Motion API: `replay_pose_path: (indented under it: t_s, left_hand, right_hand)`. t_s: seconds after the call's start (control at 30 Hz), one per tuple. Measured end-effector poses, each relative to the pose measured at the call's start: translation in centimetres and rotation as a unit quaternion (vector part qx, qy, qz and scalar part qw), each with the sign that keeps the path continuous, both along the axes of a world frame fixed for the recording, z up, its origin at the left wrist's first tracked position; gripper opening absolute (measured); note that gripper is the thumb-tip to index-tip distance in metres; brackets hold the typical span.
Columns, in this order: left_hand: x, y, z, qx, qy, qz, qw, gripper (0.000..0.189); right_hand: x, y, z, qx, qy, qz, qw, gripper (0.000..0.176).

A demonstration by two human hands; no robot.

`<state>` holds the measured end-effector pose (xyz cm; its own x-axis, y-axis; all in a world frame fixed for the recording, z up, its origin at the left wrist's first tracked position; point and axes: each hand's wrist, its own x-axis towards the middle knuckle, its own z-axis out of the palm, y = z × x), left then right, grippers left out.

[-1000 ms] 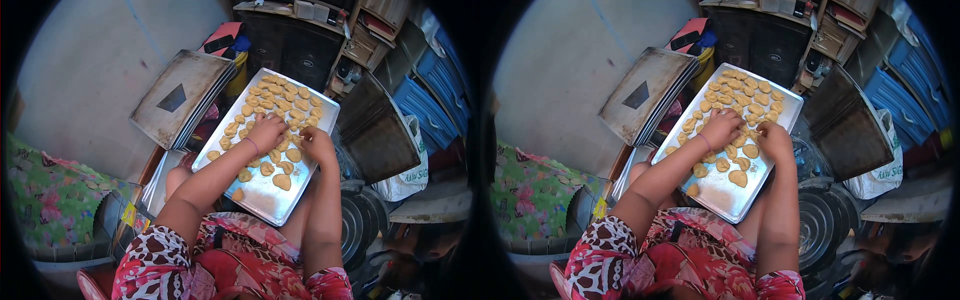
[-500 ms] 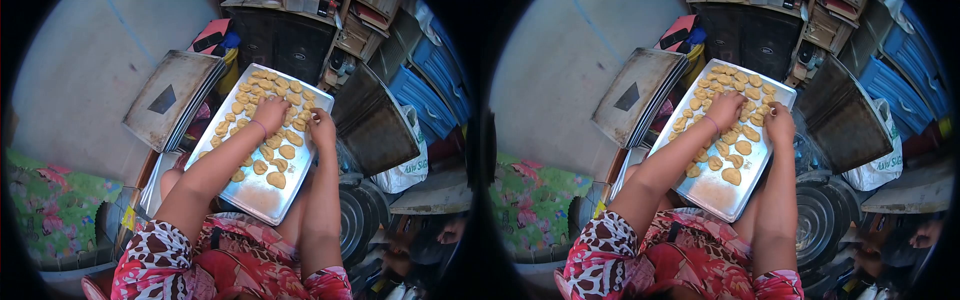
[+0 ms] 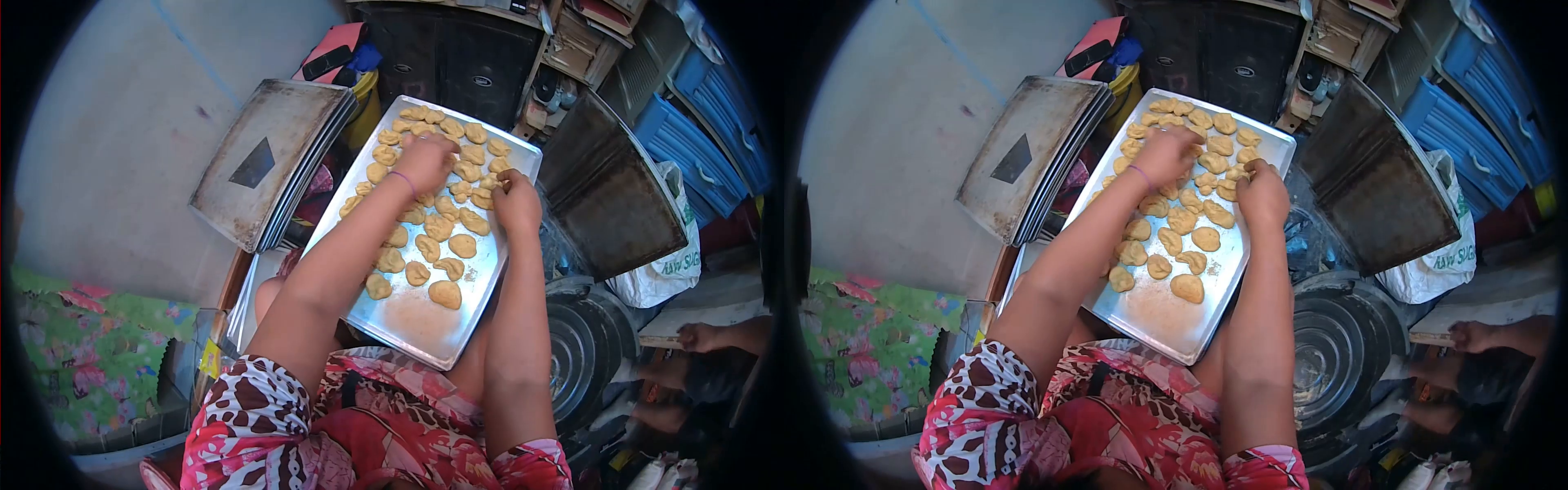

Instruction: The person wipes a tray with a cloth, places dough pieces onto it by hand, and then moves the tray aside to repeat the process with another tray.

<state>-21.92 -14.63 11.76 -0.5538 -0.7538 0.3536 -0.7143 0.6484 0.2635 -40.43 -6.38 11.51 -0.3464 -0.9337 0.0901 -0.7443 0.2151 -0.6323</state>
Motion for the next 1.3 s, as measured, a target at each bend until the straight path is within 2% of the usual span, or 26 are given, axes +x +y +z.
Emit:
replay_pose_path:
  t_s: [0.07, 0.13, 0.2, 0.27, 0.37, 0.4, 0.47, 0.53, 0.63, 0.77, 0.8, 0.83, 0.87, 0.93, 1.03, 1.23, 1.3]
  left_hand:
    - [1.4, 0.2, 0.9, 0.001, 0.018, 0.025, 1.000, 0.023]
    - [2.6, 0.5, 2.0, 0.090, -0.057, 0.048, 0.993, 0.028]
    - [2.9, 0.2, 0.9, 0.068, -0.034, 0.040, 0.996, 0.030]
    - [2.3, -0.1, 0.5, 0.052, -0.062, 0.045, 0.996, 0.029]
    - [1.9, -0.5, 0.4, 0.064, -0.062, 0.042, 0.995, 0.029]
    - [2.1, -0.4, 0.6, 0.075, -0.059, 0.038, 0.995, 0.029]
    - [2.6, 0.9, 2.2, 0.090, -0.064, 0.059, 0.992, 0.029]
    - [2.8, 1.7, 2.2, 0.106, -0.070, 0.068, 0.990, 0.029]
    - [2.9, 1.6, 0.5, 0.057, -0.062, 0.020, 0.996, 0.024]
    - [3.2, 1.4, -0.2, 0.047, -0.055, 0.004, 0.997, 0.024]
    - [3.4, 1.7, -0.1, 0.032, -0.017, 0.009, 0.999, 0.023]
    - [3.5, 2.2, 0.1, 0.017, 0.022, 0.015, 1.000, 0.023]
    - [3.6, 2.9, 0.7, 0.018, 0.025, 0.012, 0.999, 0.023]
    - [3.7, 4.3, 1.8, 0.062, -0.004, -0.030, 0.998, 0.022]
    - [3.1, 5.1, 0.4, 0.051, -0.035, -0.094, 0.994, 0.021]
    - [2.3, 5.2, -0.5, 0.041, -0.071, -0.060, 0.995, 0.023]
    - [2.6, 5.1, -0.4, 0.070, -0.046, -0.064, 0.994, 0.025]
  right_hand:
    - [-0.3, -0.1, -0.3, -0.029, -0.010, 0.002, 1.000, 0.023]
    - [-0.1, 0.1, 0.1, -0.050, -0.024, 0.007, 0.998, 0.023]
    - [0.4, 0.1, 0.7, -0.074, -0.038, 0.019, 0.996, 0.022]
    - [0.9, 0.1, 1.2, -0.018, -0.094, 0.068, 0.993, 0.023]
    - [1.7, -0.2, 0.5, 0.005, -0.101, 0.147, 0.984, 0.027]
    - [2.2, -0.1, 0.5, 0.005, -0.096, 0.164, 0.982, 0.027]
    - [3.1, 0.4, 0.8, -0.066, 0.062, 0.191, 0.977, 0.030]
    - [3.9, 0.1, 0.6, -0.070, 0.094, 0.188, 0.975, 0.028]
    - [3.9, -0.6, -0.7, -0.100, 0.111, 0.175, 0.973, 0.028]
    - [3.0, 0.1, 0.8, -0.087, 0.032, 0.150, 0.984, 0.025]
    - [2.3, 0.4, 1.4, -0.077, 0.003, 0.132, 0.988, 0.025]
    - [1.1, 0.5, 1.0, -0.125, -0.003, 0.143, 0.982, 0.025]
    - [0.5, 0.6, 1.2, -0.124, 0.000, 0.141, 0.982, 0.025]
    - [-0.3, 1.0, 1.7, 0.005, -0.026, 0.109, 0.994, 0.028]
    - [0.4, 1.3, 1.7, 0.014, -0.020, 0.113, 0.993, 0.027]
    - [0.7, 1.6, 2.2, 0.058, 0.012, 0.091, 0.994, 0.029]
    - [0.6, 2.3, 2.7, 0.093, -0.040, 0.211, 0.972, 0.028]
